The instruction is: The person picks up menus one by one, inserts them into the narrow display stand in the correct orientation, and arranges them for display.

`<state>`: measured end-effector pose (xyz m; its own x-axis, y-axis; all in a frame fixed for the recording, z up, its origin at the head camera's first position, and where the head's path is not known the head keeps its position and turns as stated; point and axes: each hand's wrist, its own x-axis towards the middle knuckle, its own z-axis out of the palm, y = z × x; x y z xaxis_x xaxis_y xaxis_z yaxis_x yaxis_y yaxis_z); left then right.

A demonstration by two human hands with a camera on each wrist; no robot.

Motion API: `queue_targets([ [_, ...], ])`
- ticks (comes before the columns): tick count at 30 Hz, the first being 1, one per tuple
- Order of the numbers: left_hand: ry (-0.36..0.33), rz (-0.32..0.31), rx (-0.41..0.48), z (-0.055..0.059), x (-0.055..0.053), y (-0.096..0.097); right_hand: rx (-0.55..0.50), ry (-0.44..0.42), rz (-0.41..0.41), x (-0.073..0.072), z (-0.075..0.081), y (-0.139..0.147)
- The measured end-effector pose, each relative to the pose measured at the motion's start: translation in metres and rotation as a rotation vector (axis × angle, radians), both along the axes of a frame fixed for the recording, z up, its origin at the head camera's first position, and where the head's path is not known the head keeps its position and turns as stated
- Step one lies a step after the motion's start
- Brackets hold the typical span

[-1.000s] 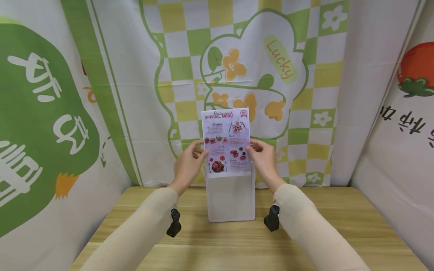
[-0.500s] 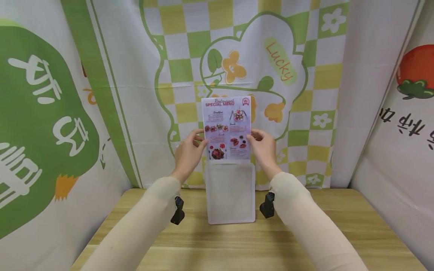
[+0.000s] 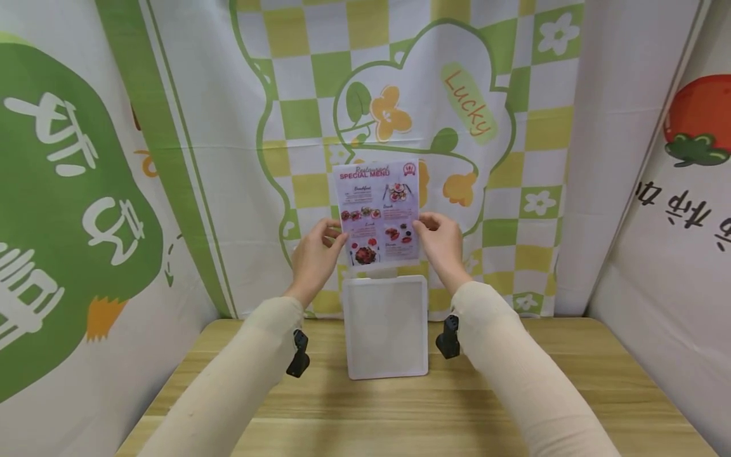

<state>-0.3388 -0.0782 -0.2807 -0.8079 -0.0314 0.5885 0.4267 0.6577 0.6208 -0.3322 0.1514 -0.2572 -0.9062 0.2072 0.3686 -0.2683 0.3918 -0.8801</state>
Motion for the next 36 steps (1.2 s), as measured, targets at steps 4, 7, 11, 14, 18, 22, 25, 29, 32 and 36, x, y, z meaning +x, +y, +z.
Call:
queue_targets([
  [4, -0.008, -0.002, -0.01, -0.001, -0.001, -0.001, 0.007, -0.009, -0.005, -0.001, 0.001, 0.0],
  [7, -0.008, 0.004, -0.023, -0.002, -0.002, -0.003, 0.007, -0.012, 0.0, -0.002, 0.002, -0.001],
  [11, -0.003, 0.013, -0.025, -0.004, -0.003, -0.005, 0.006, -0.012, 0.013, -0.002, 0.001, -0.002],
  [14, -0.004, 0.013, -0.003, -0.007, -0.003, -0.007, 0.016, -0.006, 0.017, -0.003, -0.001, -0.003],
  [18, -0.017, 0.013, 0.027, -0.01, -0.003, -0.008, 0.021, 0.003, 0.009, -0.004, -0.003, -0.004],
  [22, -0.045, 0.009, 0.046, -0.013, -0.003, -0.009, 0.014, 0.015, -0.003, -0.003, -0.004, -0.007],
  [25, -0.082, -0.008, 0.065, -0.015, -0.003, -0.009, 0.007, 0.018, -0.006, -0.004, -0.004, -0.008],
  [29, -0.116, -0.041, 0.09, -0.015, -0.003, -0.007, 0.0, 0.014, -0.017, -0.006, -0.005, -0.008],
  [32, -0.119, -0.062, 0.103, -0.015, -0.003, -0.005, -0.003, 0.023, -0.023, -0.008, -0.005, -0.007],
  [36, -0.114, -0.068, 0.104, -0.016, -0.003, -0.003, -0.001, 0.028, -0.02, -0.008, -0.006, -0.007],
])
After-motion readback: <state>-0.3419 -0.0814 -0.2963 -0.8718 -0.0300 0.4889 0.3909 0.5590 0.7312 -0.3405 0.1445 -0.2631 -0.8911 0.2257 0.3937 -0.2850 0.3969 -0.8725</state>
